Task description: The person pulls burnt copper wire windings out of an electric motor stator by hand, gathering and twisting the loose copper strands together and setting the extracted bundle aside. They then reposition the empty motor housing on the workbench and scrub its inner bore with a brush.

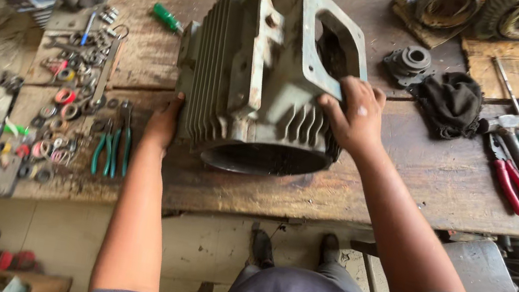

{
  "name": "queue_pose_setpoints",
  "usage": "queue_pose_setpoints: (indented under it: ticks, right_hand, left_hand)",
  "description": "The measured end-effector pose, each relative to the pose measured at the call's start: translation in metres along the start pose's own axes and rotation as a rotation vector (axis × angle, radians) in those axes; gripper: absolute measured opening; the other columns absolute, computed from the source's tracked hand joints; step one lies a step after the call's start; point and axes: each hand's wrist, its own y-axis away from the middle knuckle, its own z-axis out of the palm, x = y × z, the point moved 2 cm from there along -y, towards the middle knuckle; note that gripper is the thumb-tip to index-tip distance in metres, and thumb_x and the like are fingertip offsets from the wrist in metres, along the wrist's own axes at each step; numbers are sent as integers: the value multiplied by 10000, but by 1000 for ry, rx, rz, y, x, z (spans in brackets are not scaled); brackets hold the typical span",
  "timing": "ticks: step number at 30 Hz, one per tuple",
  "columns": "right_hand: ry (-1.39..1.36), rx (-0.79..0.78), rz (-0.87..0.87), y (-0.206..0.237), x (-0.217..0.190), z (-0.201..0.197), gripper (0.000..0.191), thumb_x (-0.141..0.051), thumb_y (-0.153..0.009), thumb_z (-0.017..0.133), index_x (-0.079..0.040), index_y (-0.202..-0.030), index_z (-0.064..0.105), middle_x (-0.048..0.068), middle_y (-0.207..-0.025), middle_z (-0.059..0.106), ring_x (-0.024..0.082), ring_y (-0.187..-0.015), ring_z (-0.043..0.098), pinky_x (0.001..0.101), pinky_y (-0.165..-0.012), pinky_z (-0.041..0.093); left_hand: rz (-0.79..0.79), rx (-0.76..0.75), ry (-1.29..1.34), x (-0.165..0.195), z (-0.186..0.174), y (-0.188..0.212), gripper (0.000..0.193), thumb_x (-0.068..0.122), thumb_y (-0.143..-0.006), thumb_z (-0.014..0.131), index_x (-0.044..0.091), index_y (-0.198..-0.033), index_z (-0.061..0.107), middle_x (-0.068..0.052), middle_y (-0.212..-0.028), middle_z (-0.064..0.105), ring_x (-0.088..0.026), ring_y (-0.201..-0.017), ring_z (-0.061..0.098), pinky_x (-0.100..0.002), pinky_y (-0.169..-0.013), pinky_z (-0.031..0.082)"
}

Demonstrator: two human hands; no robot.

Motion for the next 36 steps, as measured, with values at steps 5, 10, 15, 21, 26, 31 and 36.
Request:
queue_pose_setpoints:
  ticks: [5,10,15,21,26,31,36]
  right_hand:
    - [-144,-77,-93,-33,37,-6,593,-568,-1017,640,-21,-1246,621,230,-1114,641,430,-1093,584,521,-1030,370]
    - [-538,-250,-220,-79,56,-5,741,-701,-1013,546,-6,-1260,622,239,-1105,634,421,-1082,594,488,-980,429]
    - [-504,-293,-359,-96,65,15,708,-683,-1051,530,-21,-1273,651,224,-1093,633,394,-1078,580,498,-1018,386]
    - [-437,-263,-462,-92,38,20,705,-685,-1016,589,-11,-1216,641,181,-1088,645,351,-1107,572,497,-1031,332]
    - [-350,-266,-399,-58,1,0,640,-660,-1014,613,-34,-1149,625,162,-1095,647,366,-1160,575,498,-1047,328]
    - [-225,-154,-249,-3,-26,-15,570,-579,-1053,642,-32,-1202,593,163,-1172,643,383,-1174,565,504,-1021,322]
    - [-30,-129,-11,62,-51,-25,530,-537,-1058,650,-38,-1233,607,167,-1157,641,373,-1148,577,512,-1015,329]
  left_hand:
    - [-173,267,-195,-7,27,63,865,692,-943,493,-2,-1459,530,-266,-1415,590,-398,-1331,542,-436,-1103,407]
    - [-216,486,-121,-18,70,124,917,695,-919,533,-44,-1459,469,-258,-1433,575,-376,-1347,541,-424,-1108,412]
    - [-382,550,65,-39,95,169,954,686,-925,508,-37,-1524,347,-226,-1528,468,-358,-1386,487,-455,-1101,410]
    - [-419,516,193,-74,91,183,883,660,-980,411,-11,-1543,300,-192,-1526,471,-310,-1374,499,-420,-1096,392]
    - [-224,388,242,-90,55,168,758,594,-995,397,0,-1448,527,-161,-1428,616,-269,-1287,589,-366,-1053,431]
    - [-133,282,77,-71,0,141,798,630,-961,463,-7,-1433,552,-187,-1428,630,-289,-1309,588,-370,-1084,416]
    - [-41,95,-137,-38,-37,95,927,728,-862,492,52,-1496,485,-215,-1494,522,-351,-1383,477,-402,-1111,363]
